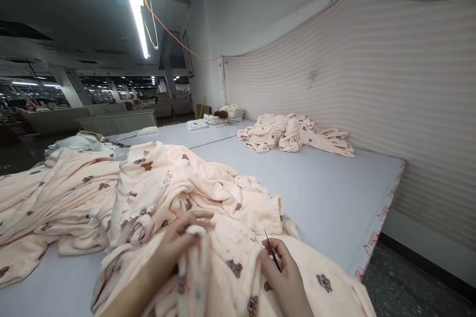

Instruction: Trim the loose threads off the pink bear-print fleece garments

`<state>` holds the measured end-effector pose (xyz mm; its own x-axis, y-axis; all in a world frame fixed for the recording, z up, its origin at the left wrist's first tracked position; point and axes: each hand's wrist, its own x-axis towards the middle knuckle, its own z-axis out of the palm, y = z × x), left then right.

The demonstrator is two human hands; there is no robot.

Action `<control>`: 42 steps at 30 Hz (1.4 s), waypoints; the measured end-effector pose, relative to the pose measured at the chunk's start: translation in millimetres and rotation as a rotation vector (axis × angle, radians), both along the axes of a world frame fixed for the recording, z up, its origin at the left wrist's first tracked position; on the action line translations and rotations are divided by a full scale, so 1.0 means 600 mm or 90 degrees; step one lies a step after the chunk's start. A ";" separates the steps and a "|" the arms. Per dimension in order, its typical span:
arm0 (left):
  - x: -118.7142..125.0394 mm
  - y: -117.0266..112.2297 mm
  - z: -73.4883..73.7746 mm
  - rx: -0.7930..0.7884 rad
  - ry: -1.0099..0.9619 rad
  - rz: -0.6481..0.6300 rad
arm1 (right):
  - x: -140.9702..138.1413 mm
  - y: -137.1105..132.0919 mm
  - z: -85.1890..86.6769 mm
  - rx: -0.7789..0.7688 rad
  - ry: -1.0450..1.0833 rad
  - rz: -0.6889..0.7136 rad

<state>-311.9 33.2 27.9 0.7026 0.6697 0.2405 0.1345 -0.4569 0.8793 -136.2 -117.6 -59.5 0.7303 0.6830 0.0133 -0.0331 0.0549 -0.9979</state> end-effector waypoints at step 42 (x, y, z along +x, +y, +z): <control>-0.018 -0.056 -0.040 -0.554 -0.042 0.006 | -0.037 0.009 0.033 -0.027 -0.412 0.163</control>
